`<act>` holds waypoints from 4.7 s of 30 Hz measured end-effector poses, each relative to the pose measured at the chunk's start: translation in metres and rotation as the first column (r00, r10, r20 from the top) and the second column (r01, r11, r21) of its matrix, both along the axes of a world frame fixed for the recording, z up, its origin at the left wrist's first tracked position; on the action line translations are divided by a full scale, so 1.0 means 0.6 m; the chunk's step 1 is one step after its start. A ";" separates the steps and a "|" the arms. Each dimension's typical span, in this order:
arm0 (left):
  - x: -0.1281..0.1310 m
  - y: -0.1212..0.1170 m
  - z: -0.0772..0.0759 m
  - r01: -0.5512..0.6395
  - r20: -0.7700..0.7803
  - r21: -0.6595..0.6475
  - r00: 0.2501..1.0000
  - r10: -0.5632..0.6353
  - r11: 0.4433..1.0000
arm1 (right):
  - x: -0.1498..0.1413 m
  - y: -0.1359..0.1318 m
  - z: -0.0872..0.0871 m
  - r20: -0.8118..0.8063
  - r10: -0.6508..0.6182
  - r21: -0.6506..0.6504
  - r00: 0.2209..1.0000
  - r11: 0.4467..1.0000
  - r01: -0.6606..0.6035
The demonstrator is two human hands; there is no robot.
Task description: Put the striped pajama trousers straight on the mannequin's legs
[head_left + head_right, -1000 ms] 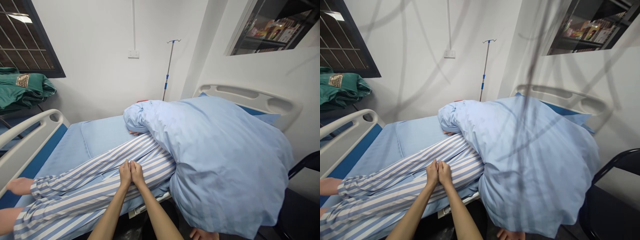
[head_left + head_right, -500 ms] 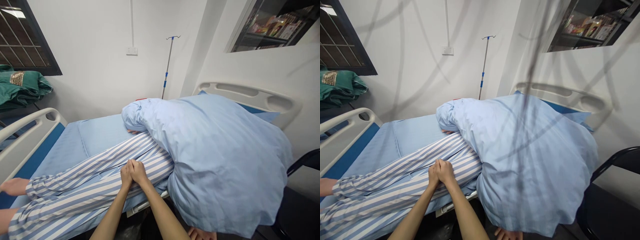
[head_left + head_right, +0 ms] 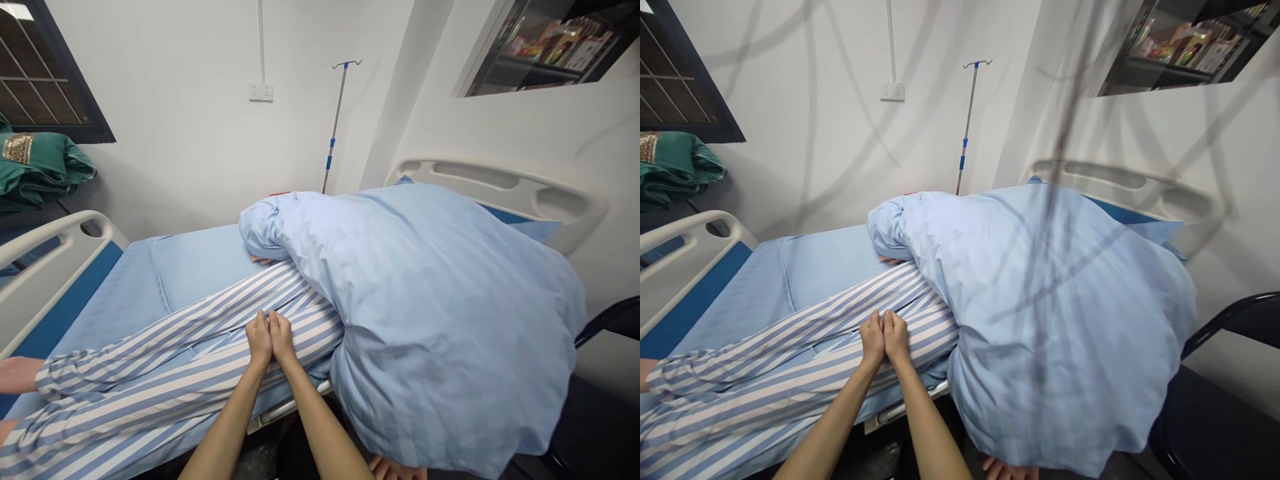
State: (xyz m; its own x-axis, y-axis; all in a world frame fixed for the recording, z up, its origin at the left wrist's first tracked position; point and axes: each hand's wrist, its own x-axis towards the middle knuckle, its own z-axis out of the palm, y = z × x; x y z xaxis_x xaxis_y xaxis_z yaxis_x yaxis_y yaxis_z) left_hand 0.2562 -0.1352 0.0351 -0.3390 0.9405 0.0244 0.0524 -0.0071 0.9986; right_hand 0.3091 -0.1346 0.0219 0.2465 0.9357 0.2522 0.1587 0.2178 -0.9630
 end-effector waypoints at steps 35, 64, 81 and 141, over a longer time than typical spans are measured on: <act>0.037 0.029 -0.034 0.137 -0.144 0.007 0.980 -0.135 0.991 | 0.061 0.012 0.035 0.348 -0.002 0.037 0.938 0.999 -0.011; 0.090 0.010 -0.005 0.147 -0.183 -0.011 0.972 -0.146 0.989 | 0.116 0.024 0.028 0.378 -0.021 0.059 0.926 0.998 -0.002; 0.134 0.038 0.022 0.144 0.003 0.033 0.990 -0.144 0.989 | 0.139 0.024 0.009 0.122 -0.095 0.092 0.988 0.992 0.084; -0.558 -0.086 -0.049 -0.285 -0.379 -0.013 0.888 0.259 0.959 | 0.199 0.032 -0.023 0.666 -0.310 -0.083 0.679 0.873 0.481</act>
State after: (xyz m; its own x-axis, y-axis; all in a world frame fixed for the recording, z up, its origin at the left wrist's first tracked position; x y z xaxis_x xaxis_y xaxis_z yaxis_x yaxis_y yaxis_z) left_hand -0.0789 -0.1869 0.0056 -0.5601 0.8167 0.1389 0.4082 0.1261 0.9041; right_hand 0.4282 -0.1153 0.0083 0.4770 0.8353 0.2733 0.7471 -0.2215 -0.6267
